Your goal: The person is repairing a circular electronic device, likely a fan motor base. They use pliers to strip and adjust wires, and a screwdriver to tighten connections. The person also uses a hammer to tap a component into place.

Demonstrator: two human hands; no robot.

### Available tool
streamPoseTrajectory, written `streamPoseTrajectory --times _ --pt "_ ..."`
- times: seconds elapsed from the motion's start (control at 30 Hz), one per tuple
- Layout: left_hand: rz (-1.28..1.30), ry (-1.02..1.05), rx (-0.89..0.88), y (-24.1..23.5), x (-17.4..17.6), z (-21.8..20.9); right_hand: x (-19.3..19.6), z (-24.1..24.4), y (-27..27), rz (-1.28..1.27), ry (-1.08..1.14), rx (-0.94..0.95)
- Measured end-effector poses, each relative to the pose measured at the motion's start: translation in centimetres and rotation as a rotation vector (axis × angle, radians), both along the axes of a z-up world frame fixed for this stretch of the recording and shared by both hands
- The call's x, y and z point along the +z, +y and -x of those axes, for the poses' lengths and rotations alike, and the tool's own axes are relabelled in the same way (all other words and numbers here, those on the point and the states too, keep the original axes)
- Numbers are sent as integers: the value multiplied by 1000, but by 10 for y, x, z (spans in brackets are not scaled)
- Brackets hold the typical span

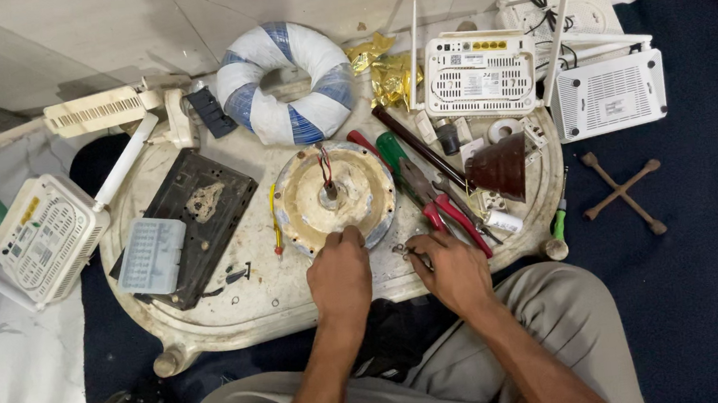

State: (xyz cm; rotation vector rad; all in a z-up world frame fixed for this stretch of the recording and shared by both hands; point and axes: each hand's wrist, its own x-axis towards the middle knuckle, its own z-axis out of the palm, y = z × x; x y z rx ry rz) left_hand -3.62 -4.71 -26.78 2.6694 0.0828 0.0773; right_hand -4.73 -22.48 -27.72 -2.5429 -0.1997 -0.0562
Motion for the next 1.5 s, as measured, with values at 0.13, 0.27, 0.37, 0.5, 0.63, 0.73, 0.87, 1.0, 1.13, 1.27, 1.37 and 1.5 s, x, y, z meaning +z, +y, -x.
streamPoseTrajectory --times 0.13,0.27,0.37,0.5,0.63,0.73,0.87,1.0,1.13,1.27,1.37,1.5 --pt "-2 11 6 2 1 -1 -3 -2 -2 -154 42 -29" --pt "83 91 136 17 6 -3 -26 -2 -5 -495 170 35" --pt "174 18 210 30 11 -2 -48 -10 -1 -904 379 69" --pt "354 -285 107 28 19 -6 -64 -21 2 -1088 573 40" --pt "426 -339 122 15 19 -17 -63 -24 1 -1097 649 -42" --pt "303 -518 22 12 17 -30 -59 -23 2 -1080 584 -18" --pt "459 -348 117 14 15 -41 -49 -21 8 -850 416 -7" --pt "519 -212 179 21 18 -42 -34 -19 9 -656 378 -32" --pt "518 -320 97 19 24 -37 -21 -17 12 -609 296 -48" --pt "514 -329 119 18 25 -25 -16 -13 12 -613 209 -34" --pt "602 -298 159 19 26 -26 -13 -14 12 -610 197 -50" --pt "796 -239 224 18 23 -31 -10 -12 14 -518 64 -30"
